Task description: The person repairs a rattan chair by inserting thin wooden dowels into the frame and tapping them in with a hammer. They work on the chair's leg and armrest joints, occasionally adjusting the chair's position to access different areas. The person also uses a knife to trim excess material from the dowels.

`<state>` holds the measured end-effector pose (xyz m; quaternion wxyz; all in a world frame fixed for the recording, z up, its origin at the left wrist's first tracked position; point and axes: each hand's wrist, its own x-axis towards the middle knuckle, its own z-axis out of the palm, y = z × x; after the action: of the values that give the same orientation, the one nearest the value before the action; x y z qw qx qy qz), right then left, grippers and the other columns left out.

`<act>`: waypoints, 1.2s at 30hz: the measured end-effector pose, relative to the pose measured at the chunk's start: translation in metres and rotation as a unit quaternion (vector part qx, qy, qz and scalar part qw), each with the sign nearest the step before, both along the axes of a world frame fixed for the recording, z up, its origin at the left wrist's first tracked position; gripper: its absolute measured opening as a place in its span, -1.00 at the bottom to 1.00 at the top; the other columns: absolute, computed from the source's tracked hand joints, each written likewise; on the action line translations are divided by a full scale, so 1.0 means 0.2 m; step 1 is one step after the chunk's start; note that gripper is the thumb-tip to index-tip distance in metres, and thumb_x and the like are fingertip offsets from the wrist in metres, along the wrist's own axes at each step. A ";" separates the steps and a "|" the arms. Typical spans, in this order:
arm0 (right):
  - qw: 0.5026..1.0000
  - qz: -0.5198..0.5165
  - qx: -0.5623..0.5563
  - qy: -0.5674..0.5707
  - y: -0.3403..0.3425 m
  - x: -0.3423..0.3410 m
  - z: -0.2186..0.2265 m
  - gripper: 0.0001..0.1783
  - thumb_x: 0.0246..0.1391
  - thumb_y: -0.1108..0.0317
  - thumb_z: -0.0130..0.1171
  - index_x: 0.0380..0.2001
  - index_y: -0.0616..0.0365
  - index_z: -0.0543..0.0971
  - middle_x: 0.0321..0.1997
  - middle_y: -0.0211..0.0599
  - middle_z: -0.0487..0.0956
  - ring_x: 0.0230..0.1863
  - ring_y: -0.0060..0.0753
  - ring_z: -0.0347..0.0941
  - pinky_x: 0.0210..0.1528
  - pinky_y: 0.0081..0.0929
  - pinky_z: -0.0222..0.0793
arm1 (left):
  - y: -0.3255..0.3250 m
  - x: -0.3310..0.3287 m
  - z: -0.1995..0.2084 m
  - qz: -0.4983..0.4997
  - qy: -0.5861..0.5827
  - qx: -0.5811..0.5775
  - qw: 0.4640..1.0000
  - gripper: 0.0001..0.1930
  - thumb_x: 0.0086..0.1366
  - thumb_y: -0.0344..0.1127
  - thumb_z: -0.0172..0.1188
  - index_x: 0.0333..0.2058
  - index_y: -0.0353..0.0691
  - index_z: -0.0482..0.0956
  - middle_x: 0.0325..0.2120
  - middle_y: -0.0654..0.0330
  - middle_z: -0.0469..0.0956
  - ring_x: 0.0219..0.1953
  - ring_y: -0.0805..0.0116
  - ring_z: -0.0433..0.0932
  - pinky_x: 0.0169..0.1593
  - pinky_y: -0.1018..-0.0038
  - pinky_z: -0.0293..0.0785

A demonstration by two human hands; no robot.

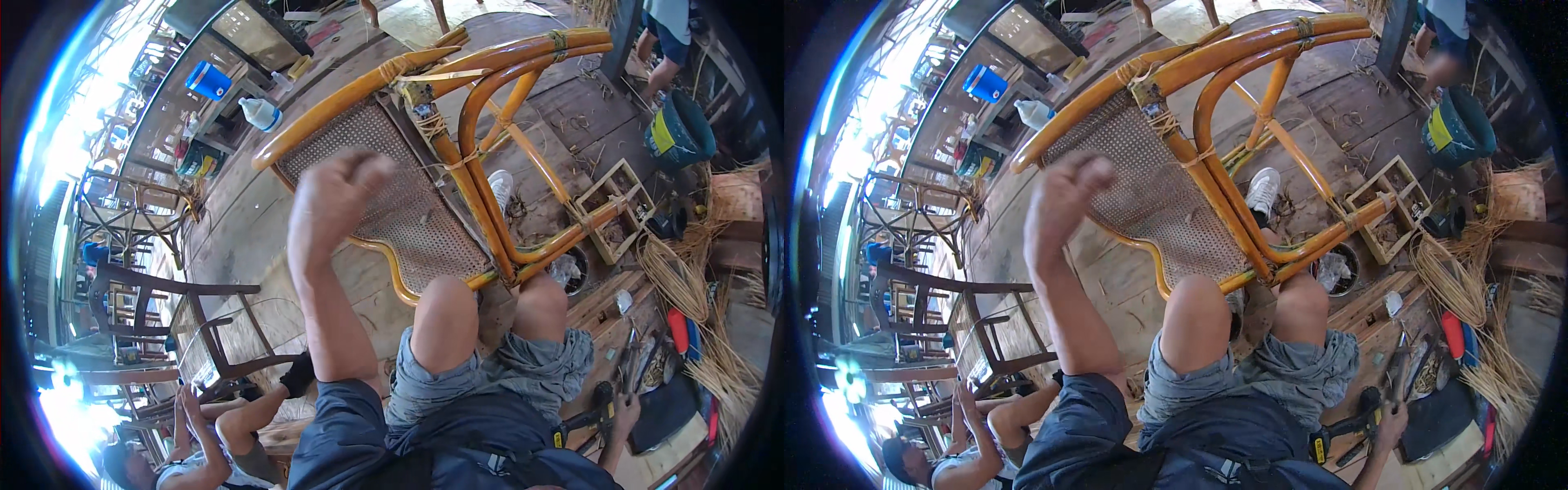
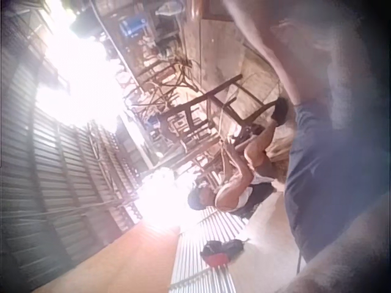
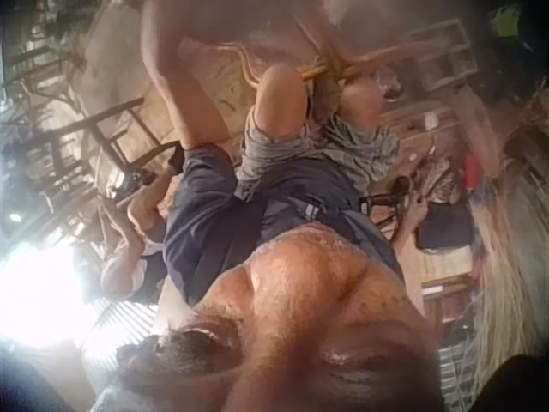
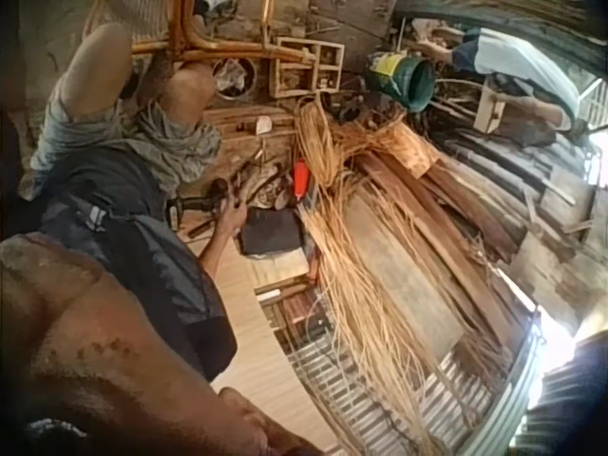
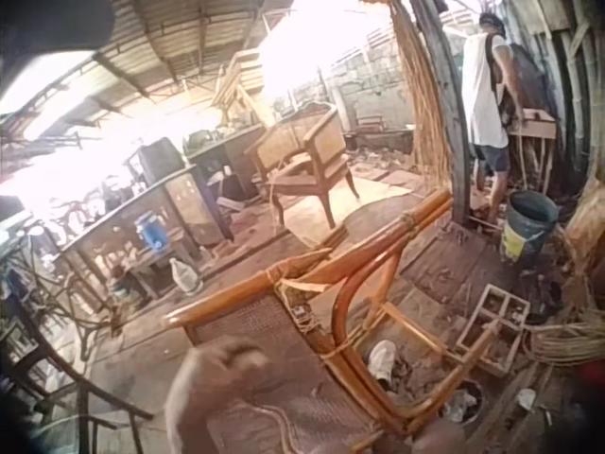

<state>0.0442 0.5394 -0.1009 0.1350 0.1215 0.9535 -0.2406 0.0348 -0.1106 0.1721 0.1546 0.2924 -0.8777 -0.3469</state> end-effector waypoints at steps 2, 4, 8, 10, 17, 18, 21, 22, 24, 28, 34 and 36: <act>0.998 0.013 -0.052 0.019 -0.08 -0.07 0.10 -0.75 0.03 0.35 0.11 -0.32 0.35 0.48 -0.46 -0.17 0.48 -0.43 -0.26 0.35 -0.30 -0.34 0.30 | -0.06 -0.04 0.05 -0.004 0.106 -0.083 0.991 -0.58 0.22 -0.12 0.17 -0.09 -0.36 0.52 -0.20 -0.05 0.58 -0.12 0.11 0.56 -0.02 0.36 0.42; 0.989 0.018 -0.133 0.061 -0.26 -0.16 0.23 -0.74 0.10 0.33 0.06 -0.26 0.35 0.48 -0.45 -0.26 0.47 -0.43 -0.32 0.34 -0.31 -0.38 0.29 | -0.10 -0.18 0.09 -0.041 0.160 -0.170 0.971 -0.60 0.24 -0.16 0.13 -0.07 -0.35 0.51 -0.14 -0.05 0.55 -0.08 0.11 0.54 0.02 0.36 0.39; 0.947 -0.006 -0.322 -0.007 -0.79 -0.28 0.50 -0.71 0.20 0.31 -0.03 -0.13 0.29 0.46 -0.48 -0.52 0.39 -0.50 -0.60 0.27 -0.45 -0.59 0.22 | -0.25 -0.36 -0.05 -0.139 0.173 -0.133 0.966 -0.58 0.23 -0.16 0.10 -0.02 -0.29 0.46 -0.08 -0.03 0.49 0.00 0.04 0.44 0.10 0.28 0.30; 0.937 0.058 -0.345 0.015 -1.01 -0.37 0.55 -0.77 0.21 0.32 -0.04 -0.17 0.23 0.47 -0.52 -0.52 0.36 -0.57 -0.70 0.22 -0.54 -0.68 0.15 | -0.25 -0.39 -0.09 -0.164 0.184 -0.224 0.943 -0.56 0.20 -0.13 0.12 -0.02 -0.26 0.46 -0.07 0.00 0.48 0.02 0.04 0.39 0.14 0.26 0.22; 0.865 0.299 -0.390 0.105 -1.70 -0.84 1.08 -0.75 0.18 0.28 0.03 -0.22 0.26 0.48 -0.62 -0.49 0.36 -0.60 -0.70 0.24 -0.56 -0.63 0.14 | -0.24 -0.40 -0.18 -0.170 0.224 -0.258 0.924 -0.53 0.16 -0.05 0.15 -0.02 -0.19 0.48 -0.03 0.01 0.45 0.09 0.05 0.30 0.23 0.20 0.05; 0.872 0.332 -0.334 0.131 -1.78 -0.89 1.18 -0.75 0.18 0.27 0.04 -0.25 0.27 0.48 -0.62 -0.46 0.35 -0.59 -0.68 0.23 -0.55 -0.61 0.14 | -0.24 -0.41 -0.18 -0.170 0.227 -0.259 0.923 -0.53 0.16 -0.04 0.14 -0.02 -0.19 0.48 -0.02 0.00 0.44 0.11 0.04 0.29 0.23 0.20 0.04; 0.831 0.413 -0.289 0.236 -2.02 -0.98 1.24 -0.69 0.17 0.22 0.06 -0.25 0.30 0.43 -0.61 -0.19 0.30 -0.58 -0.41 0.21 -0.48 -0.43 0.21 | -0.27 -0.39 -0.19 -0.177 0.208 -0.243 0.931 -0.55 0.19 -0.05 0.13 -0.01 -0.17 0.49 0.01 -0.01 0.43 0.16 0.03 0.25 0.25 0.19 0.02; 0.825 0.426 -0.289 0.233 -2.08 -0.99 1.26 -0.68 0.18 0.21 0.05 -0.24 0.31 0.43 -0.61 -0.16 0.31 -0.59 -0.35 0.21 -0.47 -0.41 0.22 | -0.27 -0.39 -0.21 -0.173 0.231 -0.236 0.928 -0.57 0.24 -0.04 0.10 -0.01 -0.17 0.49 -0.02 0.02 0.46 0.17 0.07 0.25 0.25 0.20 0.01; 0.812 0.447 -0.274 0.257 -2.18 -1.02 1.31 -0.67 0.19 0.18 0.03 -0.24 0.30 0.44 -0.61 -0.16 0.33 -0.60 -0.32 0.23 -0.47 -0.40 0.23 | -0.25 -0.41 -0.22 -0.175 0.250 -0.254 0.918 -0.57 0.27 -0.02 0.06 -0.01 -0.18 0.49 -0.05 0.06 0.49 0.17 0.10 0.26 0.24 0.22 0.01; 0.825 0.467 -0.246 0.202 -2.27 -1.06 1.45 -0.55 0.22 0.10 0.00 0.06 0.16 0.42 -0.58 -0.37 0.33 -0.54 -0.54 0.30 -0.43 -0.54 0.27 | -0.25 -0.42 -0.25 -0.184 0.275 -0.260 0.907 -0.59 0.34 -0.04 -0.03 -0.01 -0.19 0.49 -0.08 0.12 0.52 0.17 0.14 0.28 0.23 0.24 0.00; 0.783 0.566 -0.092 0.243 -2.28 -1.03 1.49 -0.58 0.27 0.14 -0.07 0.06 0.18 0.39 -0.45 -0.11 0.43 -0.45 -0.22 0.33 -0.28 -0.32 0.27 | -0.24 -0.41 -0.26 -0.175 0.271 -0.240 0.916 -0.63 0.39 -0.11 -0.13 0.00 -0.17 0.50 -0.06 0.08 0.50 0.19 0.13 0.28 0.26 0.20 -0.05; 0.792 0.561 -0.097 0.220 -2.28 -1.02 1.49 -0.60 0.27 0.14 -0.07 0.01 0.21 0.41 -0.49 -0.13 0.41 -0.48 -0.27 0.30 -0.31 -0.32 0.26 | -0.26 -0.41 -0.28 -0.173 0.273 -0.241 0.915 -0.63 0.39 -0.13 -0.14 0.00 -0.16 0.50 -0.05 0.06 0.50 0.19 0.12 0.28 0.27 0.18 -0.06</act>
<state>-0.1605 0.0832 0.1969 0.0439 -0.5046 0.8299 -0.2339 -0.0463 -0.1620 0.1169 0.3910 -0.0163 -0.8953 -0.2128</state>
